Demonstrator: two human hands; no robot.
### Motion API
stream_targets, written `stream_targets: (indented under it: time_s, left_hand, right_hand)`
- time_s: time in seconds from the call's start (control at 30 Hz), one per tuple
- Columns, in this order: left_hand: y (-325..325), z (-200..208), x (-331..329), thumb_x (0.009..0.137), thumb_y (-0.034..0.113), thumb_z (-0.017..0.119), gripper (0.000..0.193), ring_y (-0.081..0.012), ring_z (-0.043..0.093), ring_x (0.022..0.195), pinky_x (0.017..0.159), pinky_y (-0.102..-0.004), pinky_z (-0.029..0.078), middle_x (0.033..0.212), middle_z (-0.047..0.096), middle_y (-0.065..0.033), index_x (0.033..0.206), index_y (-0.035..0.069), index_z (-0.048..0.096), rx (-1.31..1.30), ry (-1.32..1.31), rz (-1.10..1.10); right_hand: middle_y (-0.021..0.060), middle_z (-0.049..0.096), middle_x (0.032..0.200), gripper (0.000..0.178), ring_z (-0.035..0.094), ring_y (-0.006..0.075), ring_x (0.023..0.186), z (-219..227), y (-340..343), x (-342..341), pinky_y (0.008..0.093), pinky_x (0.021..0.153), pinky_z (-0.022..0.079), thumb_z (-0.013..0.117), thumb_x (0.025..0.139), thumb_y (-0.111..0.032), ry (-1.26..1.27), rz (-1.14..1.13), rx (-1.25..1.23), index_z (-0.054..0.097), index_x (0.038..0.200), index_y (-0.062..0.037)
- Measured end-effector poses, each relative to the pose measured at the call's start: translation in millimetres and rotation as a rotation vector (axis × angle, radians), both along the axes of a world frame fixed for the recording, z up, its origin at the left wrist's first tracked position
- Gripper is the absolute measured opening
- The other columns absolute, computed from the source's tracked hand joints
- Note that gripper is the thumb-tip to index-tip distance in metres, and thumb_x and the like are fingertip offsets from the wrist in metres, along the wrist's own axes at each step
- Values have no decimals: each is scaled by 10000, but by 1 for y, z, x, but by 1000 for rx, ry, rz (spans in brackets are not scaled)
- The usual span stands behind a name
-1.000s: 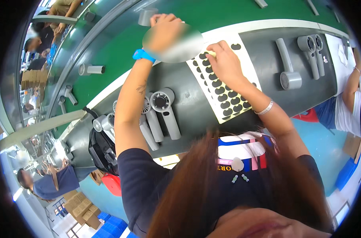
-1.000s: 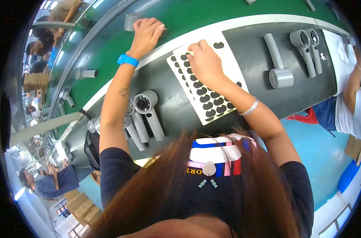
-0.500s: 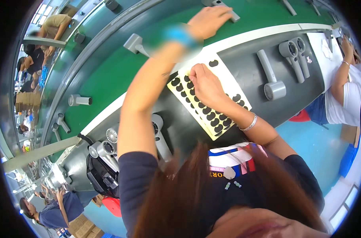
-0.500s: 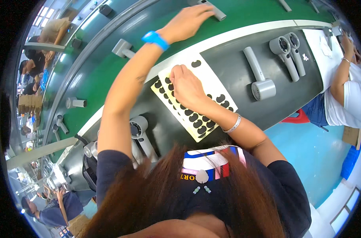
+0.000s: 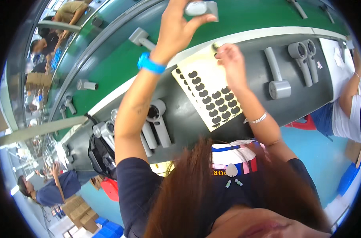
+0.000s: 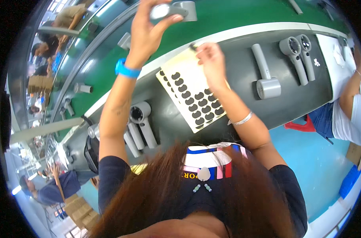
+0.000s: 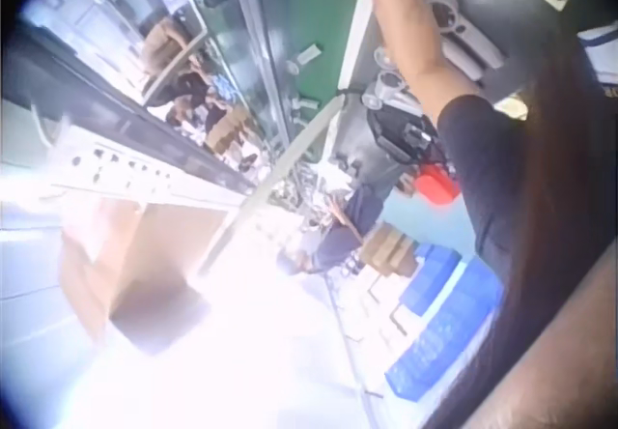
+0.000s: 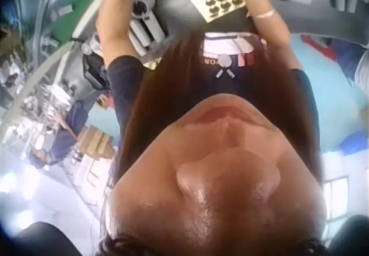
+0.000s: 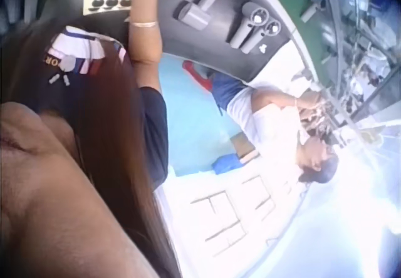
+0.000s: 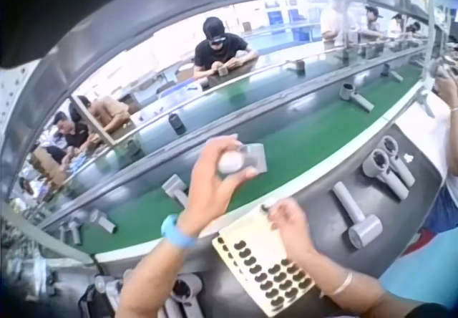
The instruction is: Assembling electronic components by manually attaching small circular pieces to metal parts.
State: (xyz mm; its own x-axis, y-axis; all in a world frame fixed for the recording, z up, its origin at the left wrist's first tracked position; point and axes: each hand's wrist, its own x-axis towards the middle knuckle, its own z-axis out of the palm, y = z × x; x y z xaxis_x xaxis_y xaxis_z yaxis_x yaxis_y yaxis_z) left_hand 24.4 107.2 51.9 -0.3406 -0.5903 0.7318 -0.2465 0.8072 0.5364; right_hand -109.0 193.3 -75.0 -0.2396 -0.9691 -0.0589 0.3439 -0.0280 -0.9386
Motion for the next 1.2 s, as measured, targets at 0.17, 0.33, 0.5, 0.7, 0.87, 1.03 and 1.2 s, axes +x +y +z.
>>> stream_targets:
  time_s: [0.17,0.33,0.5,0.7,0.87,1.03,1.2]
  left_hand:
    - [94,-26,15,782,-77,687,402,-252,592,1017,909,-356,490,1001,605,-162,1022,29,383,457,456,-260]
    - [148,-67,31,762,-9,699,344,-189,589,909,789,-303,485,990,595,-86,1080,19,571,562,270,-70]
    - [163,-67,35,716,254,775,514,-274,538,965,880,-363,403,1038,562,-92,1131,55,546,434,142,-140]
    - [166,-69,31,718,606,651,701,-282,504,986,930,-394,331,1074,539,-87,1143,66,511,427,127,-225]
    - [166,-70,27,788,624,566,660,-279,513,953,903,-394,335,1040,551,-87,1111,52,508,355,138,-195]
    - [165,-70,27,797,627,552,669,-281,514,954,899,-390,341,1042,552,-93,1122,44,505,366,110,-189]
    - [165,-67,23,798,633,540,691,-285,514,950,896,-389,346,1045,554,-97,1147,38,502,410,117,-164]
  right_hand:
    - [20,600,940,95,585,116,873,52,9,-38,237,729,470,588,912,-37,-87,-21,-280,570,1005,-40]
    - [69,606,889,303,610,140,875,110,78,-17,266,789,495,629,855,49,60,101,-361,489,1120,10]
    - [88,607,861,388,634,186,953,122,113,-9,269,783,502,640,830,76,238,231,-343,440,1154,6]
    - [73,595,894,381,631,152,942,128,121,-2,243,742,503,649,822,73,325,241,-237,428,1124,-1]
    - [61,578,897,368,627,138,923,124,119,0,235,735,502,645,819,80,338,269,-225,434,1109,-2]
    - [57,577,897,363,627,133,923,124,117,0,237,744,505,654,817,72,342,268,-203,437,1097,-5]
    - [52,576,908,359,622,122,908,126,115,-1,235,748,505,664,818,56,335,264,-182,437,1087,-11]
